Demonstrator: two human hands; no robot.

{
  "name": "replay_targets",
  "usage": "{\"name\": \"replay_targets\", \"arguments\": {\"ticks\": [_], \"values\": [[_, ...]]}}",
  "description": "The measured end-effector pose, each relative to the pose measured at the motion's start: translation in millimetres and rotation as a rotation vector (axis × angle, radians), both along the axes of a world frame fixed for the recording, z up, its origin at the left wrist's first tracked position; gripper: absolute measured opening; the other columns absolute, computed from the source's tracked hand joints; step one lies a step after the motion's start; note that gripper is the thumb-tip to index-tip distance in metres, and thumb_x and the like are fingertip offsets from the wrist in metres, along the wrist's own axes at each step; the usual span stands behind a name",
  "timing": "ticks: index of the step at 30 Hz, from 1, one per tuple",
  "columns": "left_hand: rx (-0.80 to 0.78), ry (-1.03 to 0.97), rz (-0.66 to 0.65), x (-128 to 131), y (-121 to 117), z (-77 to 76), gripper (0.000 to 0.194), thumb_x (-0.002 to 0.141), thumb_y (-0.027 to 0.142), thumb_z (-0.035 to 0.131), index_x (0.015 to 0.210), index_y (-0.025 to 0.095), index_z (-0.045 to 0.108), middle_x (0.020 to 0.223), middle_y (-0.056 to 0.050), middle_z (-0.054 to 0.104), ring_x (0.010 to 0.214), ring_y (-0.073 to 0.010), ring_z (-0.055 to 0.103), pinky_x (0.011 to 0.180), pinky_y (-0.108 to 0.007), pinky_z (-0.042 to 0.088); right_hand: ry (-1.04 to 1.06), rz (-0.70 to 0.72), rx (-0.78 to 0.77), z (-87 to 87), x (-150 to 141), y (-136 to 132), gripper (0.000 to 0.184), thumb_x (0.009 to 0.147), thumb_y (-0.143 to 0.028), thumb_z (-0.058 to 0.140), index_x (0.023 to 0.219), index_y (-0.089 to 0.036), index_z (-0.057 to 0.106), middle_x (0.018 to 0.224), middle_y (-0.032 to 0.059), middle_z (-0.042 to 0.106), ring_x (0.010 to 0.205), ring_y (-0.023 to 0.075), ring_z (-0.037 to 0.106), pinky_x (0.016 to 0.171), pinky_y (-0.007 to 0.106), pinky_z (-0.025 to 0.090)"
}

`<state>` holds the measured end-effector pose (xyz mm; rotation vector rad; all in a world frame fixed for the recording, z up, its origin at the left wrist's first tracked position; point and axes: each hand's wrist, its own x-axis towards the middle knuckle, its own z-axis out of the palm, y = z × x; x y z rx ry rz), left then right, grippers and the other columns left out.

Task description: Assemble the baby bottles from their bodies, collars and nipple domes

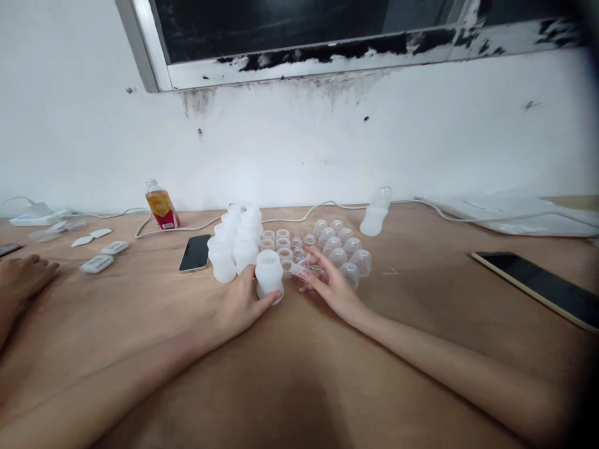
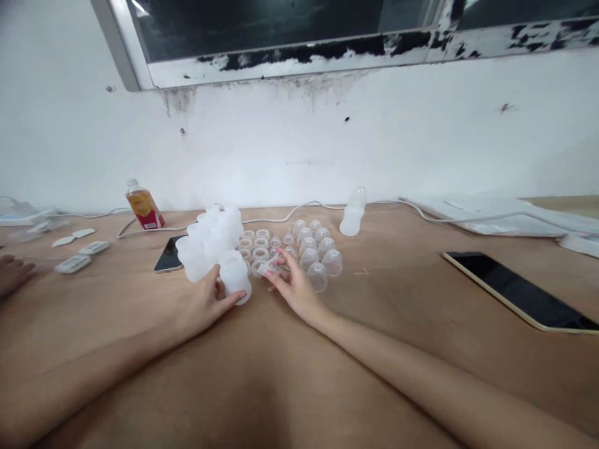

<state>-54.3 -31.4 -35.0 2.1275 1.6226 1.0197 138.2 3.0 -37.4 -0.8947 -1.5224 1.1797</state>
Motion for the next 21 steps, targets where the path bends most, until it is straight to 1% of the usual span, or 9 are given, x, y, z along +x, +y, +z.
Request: {"name": "replay_targets", "arguments": {"ticks": [2, 4, 6, 8, 10, 12, 14, 16, 21], "values": [[0.012, -0.026, -0.026, 7, 8, -3.2, 0.033, 0.069, 0.043, 0.054, 0.085, 0.017, 0.042, 0.071, -0.001, 0.053, 0.066, -0.0165, 0.053, 0.055, -0.026, 0.04, 0.005, -0.004, -0.007, 1.2, 0, -1, 0.054, 0.071, -0.038, 0.055, 0.12, -0.027, 0.033, 0.099, 0.0038, 0.038, 0.078, 0.0143, 0.055, 0.066, 0.033, 0.053], [-0.003, -0.057, -0.052, 8, 11, -3.9, 0.032, 0.07, 0.042, 0.054, 0.085, 0.017, 0.042, 0.075, -0.002, 0.055, 0.069, -0.0169, 0.054, 0.057, -0.027, 0.041, 0.02, 0.002, -0.004, 3.9, 0, -3, 0.053, 0.071, -0.038, 0.055, 0.118, -0.026, 0.034, 0.099, 0.0033, 0.037, 0.078, 0.0141, 0.056, 0.066, 0.032, 0.053], [-0.025, -0.095, -0.082, 7, 9, -1.1, 0.033, 0.07, 0.041, 0.054, 0.09, 0.017, 0.042, 0.084, -0.004, 0.057, 0.075, -0.0176, 0.055, 0.061, -0.027, 0.042, 0.053, 0.005, 0.009, 7.1, 0, -6, 0.049, 0.071, -0.037, 0.056, 0.114, -0.026, 0.038, 0.099, 0.0028, 0.038, 0.078, 0.0142, 0.057, 0.065, 0.031, 0.053], [-0.051, -0.12, -0.111, 6, 5, 4.0, 0.035, 0.07, 0.039, 0.055, 0.094, 0.017, 0.042, 0.09, -0.005, 0.057, 0.08, -0.0181, 0.055, 0.065, -0.028, 0.043, 0.09, 0.004, 0.037, 9.4, 1, -8, 0.04, 0.071, -0.035, 0.057, 0.106, -0.025, 0.042, 0.097, 0.0021, 0.042, 0.079, 0.0146, 0.057, 0.067, 0.03, 0.052], [-0.066, -0.103, -0.133, 5, 2, 9.4, 0.035, 0.069, 0.039, 0.056, 0.093, 0.017, 0.044, 0.087, -0.003, 0.057, 0.078, -0.0176, 0.055, 0.065, -0.028, 0.042, 0.133, 0.001, 0.074, 10.2, 2, -9, 0.029, 0.072, -0.034, 0.057, 0.096, -0.024, 0.044, 0.093, 0.0013, 0.047, 0.082, 0.0152, 0.057, 0.07, 0.03, 0.051], [-0.07, -0.067, -0.145, 6, 1, 13.0, 0.033, 0.068, 0.04, 0.057, 0.09, 0.018, 0.046, 0.079, -0.001, 0.057, 0.071, -0.0157, 0.053, 0.06, -0.026, 0.041, 0.183, 0.005, 0.099, 9.7, 3, -8, 0.023, 0.073, -0.033, 0.056, 0.089, -0.025, 0.043, 0.093, 0.0009, 0.05, 0.086, 0.0161, 0.056, 0.072, 0.031, 0.05], [-0.075, -0.066, -0.161, 7, 1, 13.9, 0.032, 0.069, 0.04, 0.056, 0.088, 0.017, 0.046, 0.074, 0.001, 0.055, 0.065, -0.0139, 0.051, 0.055, -0.024, 0.039, 0.215, 0.007, 0.098, 8.8, 3, -7, 0.022, 0.073, -0.033, 0.056, 0.087, -0.025, 0.042, 0.095, 0.0011, 0.05, 0.091, 0.0174, 0.055, 0.072, 0.032, 0.051], [-0.082, -0.096, -0.178, 7, 3, 12.5, 0.032, 0.069, 0.04, 0.056, 0.089, 0.017, 0.046, 0.074, 0.001, 0.055, 0.063, -0.0131, 0.05, 0.052, -0.023, 0.038, 0.214, 0.006, 0.075, 8.3, 2, -6, 0.023, 0.073, -0.035, 0.056, 0.087, -0.025, 0.041, 0.096, 0.0017, 0.048, 0.091, 0.0182, 0.055, 0.071, 0.032, 0.051], [-0.068, -0.098, -0.19, 6, 4, 9.8, 0.033, 0.07, 0.041, 0.055, 0.093, 0.018, 0.047, 0.077, -0.001, 0.055, 0.066, -0.0144, 0.051, 0.055, -0.024, 0.04, 0.204, 0.014, 0.055, 7.5, 3, -5, 0.025, 0.072, -0.037, 0.056, 0.087, -0.025, 0.039, 0.099, 0.0027, 0.046, 0.091, 0.0183, 0.054, 0.073, 0.033, 0.05]]}}
